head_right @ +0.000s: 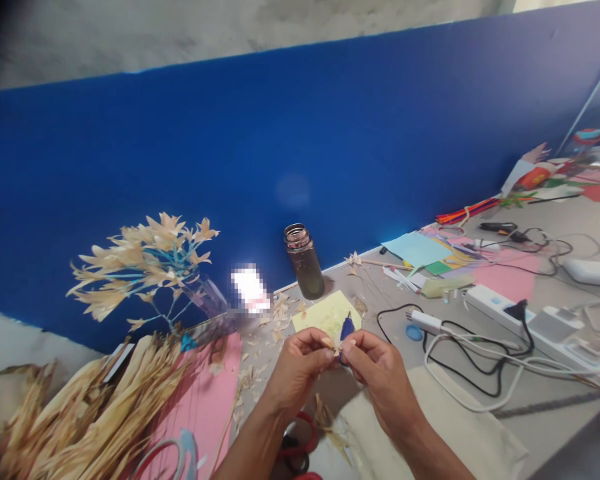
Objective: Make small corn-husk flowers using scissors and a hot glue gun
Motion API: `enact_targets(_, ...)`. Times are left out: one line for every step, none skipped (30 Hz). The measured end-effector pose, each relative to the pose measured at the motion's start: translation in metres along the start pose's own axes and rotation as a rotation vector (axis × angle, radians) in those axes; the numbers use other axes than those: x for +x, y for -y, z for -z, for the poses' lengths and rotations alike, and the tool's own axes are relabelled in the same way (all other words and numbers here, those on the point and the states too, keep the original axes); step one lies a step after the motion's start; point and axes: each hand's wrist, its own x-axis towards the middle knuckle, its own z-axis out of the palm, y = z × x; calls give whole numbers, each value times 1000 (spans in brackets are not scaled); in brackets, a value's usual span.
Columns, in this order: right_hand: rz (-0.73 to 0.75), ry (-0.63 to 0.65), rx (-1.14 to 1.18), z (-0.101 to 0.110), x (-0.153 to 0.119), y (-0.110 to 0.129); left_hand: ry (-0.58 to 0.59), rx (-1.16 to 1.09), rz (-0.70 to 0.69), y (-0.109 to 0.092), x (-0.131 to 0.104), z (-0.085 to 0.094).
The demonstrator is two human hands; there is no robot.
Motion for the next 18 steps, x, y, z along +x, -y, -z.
enact_targets(3,-2,-8,0,0,1,2,-16,3,0,0,-1)
enact_targets(7,-6,-17,-1,-1,2,7,-30,9,0,-1,-1)
enact_targets(11,-9,-28,-1,-1,3,11,-44,15,-1,-1,-2)
enact_targets(14,-12,-39,-1,-2,3,15,-57,23,-1,-2,-3)
enact_targets(18,-14,-49,-1,-3,4,21,-73,29,-1,-2,-4)
enact_targets(21,-14,-57,-2,-3,5,28,-90,36,-2,-3,-5)
enact_targets(23,-10,-64,-2,-4,6,34,-108,40,-2,-3,-6)
enact_targets(22,-6,-69,-1,-4,6,40,-126,43,-2,-3,-6)
enact_targets(22,-2,-72,-1,-5,7,44,-141,43,-2,-3,-7)
enact_targets(22,2,-74,-1,-5,7,46,-153,43,-1,-3,-7)
enact_targets(23,3,-78,-1,-4,7,47,-165,43,-1,-3,-8)
enact_targets(25,2,-83,-1,-4,7,45,-177,43,0,-3,-8)
enact_targets(30,0,-87,-1,-4,7,44,-190,43,0,-2,-8)
enact_targets(34,1,-90,-1,-3,6,43,-202,42,0,-2,-8)
enact_targets(36,1,-93,-1,-3,6,41,-212,42,1,-2,-8)
enact_targets(37,1,-95,0,-2,5,40,-217,42,1,-1,-9)
enact_targets(38,2,-96,0,-2,5,36,-220,43,2,-1,-9)
enact_targets(38,3,-98,0,-2,5,31,-221,44,2,-1,-9)
